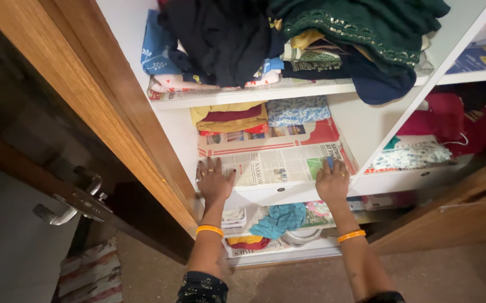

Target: The person folds various garments on a bed and places them into a wardrobe. They handle a yellow cloth, a black top, and a dark blue patterned cloth, folding each item and arranging them on shelves lined with newspaper.

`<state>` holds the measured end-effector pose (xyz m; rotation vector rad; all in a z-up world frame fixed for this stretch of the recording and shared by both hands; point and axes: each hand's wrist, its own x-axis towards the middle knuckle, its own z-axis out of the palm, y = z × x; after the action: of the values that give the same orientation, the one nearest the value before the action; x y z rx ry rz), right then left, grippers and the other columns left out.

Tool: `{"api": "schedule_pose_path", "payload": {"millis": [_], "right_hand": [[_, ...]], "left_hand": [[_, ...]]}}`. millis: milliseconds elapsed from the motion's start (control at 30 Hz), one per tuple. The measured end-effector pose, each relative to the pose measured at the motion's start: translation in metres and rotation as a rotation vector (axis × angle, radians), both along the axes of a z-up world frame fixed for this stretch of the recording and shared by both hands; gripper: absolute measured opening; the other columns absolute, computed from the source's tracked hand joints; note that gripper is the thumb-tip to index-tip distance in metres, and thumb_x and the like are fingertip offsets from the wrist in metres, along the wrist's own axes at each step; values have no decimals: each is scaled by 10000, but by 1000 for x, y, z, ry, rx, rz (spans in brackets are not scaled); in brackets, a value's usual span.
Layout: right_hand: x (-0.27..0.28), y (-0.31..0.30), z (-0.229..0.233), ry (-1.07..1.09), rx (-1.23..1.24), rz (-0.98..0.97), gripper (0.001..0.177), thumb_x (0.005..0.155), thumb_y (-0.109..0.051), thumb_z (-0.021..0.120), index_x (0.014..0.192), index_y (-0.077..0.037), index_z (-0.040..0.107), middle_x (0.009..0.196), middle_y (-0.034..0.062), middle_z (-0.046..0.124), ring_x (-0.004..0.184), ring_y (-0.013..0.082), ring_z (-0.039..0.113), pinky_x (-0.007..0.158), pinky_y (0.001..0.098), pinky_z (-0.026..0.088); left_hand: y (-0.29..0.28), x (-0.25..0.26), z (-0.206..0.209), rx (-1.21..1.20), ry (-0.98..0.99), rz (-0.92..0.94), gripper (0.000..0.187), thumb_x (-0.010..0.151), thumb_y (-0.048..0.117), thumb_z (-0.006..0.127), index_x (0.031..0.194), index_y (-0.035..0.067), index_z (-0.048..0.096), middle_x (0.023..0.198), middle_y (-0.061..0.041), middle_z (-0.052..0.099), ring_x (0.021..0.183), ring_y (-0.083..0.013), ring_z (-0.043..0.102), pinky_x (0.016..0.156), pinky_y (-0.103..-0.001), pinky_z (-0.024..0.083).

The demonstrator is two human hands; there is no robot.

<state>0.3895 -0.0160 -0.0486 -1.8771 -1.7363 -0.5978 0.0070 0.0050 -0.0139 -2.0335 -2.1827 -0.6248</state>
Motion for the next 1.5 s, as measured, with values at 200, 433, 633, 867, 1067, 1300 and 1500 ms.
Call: {"api": "schedule_pose_path", "payload": {"millis": [200, 433, 633, 867, 1067, 1300, 1500], "right_hand": [[-71, -18, 7, -42, -152, 319, 553, 843, -103, 530, 1380, 28, 551, 1448, 237, 543, 1416, 381, 449, 1125, 568, 355], [-154, -64, 17, 9, -212, 505, 661, 811, -101, 560, 1444, 56, 455, 1531, 252, 431, 1455, 385, 370, 1213, 502, 244], [-107, -56, 3, -103, -291, 225, 778, 775, -63, 560, 1522, 27, 361, 1600, 196, 361, 1507, 326, 309, 1232, 470, 232], [-4, -47, 12, -125, -332, -169, 909, 763, -119, 692, 1596, -86, 330, 1684, 132, 318, 1561, 271, 271, 1249, 471, 244], [22, -54, 27, 117, -404, -224, 978, 695, -186, 729, 1570, -78, 304, 1655, 98, 300, 1553, 267, 235, 1237, 519, 242], [-36, -41, -11, -172, -312, -105, 848, 777, -159, 610, 1568, -17, 340, 1636, 164, 348, 1541, 287, 286, 1216, 534, 271], [-127, -72, -4, 4, -285, 148, 782, 767, -92, 563, 1518, 6, 367, 1610, 225, 334, 1517, 353, 287, 1174, 590, 254]], "left_hand": [[-15, 42, 0, 135, -91, -258, 651, 925, 393, 596, 1450, 22, 497, 1579, -184, 430, 1488, -367, 317, 1230, -538, 155], [-77, 70, -9, 186, -101, -599, 723, 834, 211, 664, 1468, -55, 442, 1556, -224, 428, 1482, -385, 335, 1244, -540, 162], [-92, 35, -2, 154, -62, -437, 775, 795, 162, 677, 1492, -47, 407, 1574, -226, 380, 1498, -394, 292, 1251, -511, 165], [-101, 9, -5, -29, 47, -201, 831, 803, 160, 671, 1531, -24, 314, 1599, -300, 241, 1516, -446, 168, 1238, -521, 131], [-103, 9, 1, -80, -1, -150, 882, 806, 212, 696, 1547, 4, 265, 1603, -343, 183, 1508, -490, 120, 1234, -554, 93], [-106, 24, 19, -153, -9, -205, 890, 830, 294, 703, 1540, -24, 270, 1622, -284, 182, 1537, -435, 122, 1242, -602, 44], [-118, 43, 21, -137, -28, -329, 869, 809, 277, 716, 1537, -9, 336, 1613, -257, 231, 1524, -396, 173, 1219, -631, 49]]}}
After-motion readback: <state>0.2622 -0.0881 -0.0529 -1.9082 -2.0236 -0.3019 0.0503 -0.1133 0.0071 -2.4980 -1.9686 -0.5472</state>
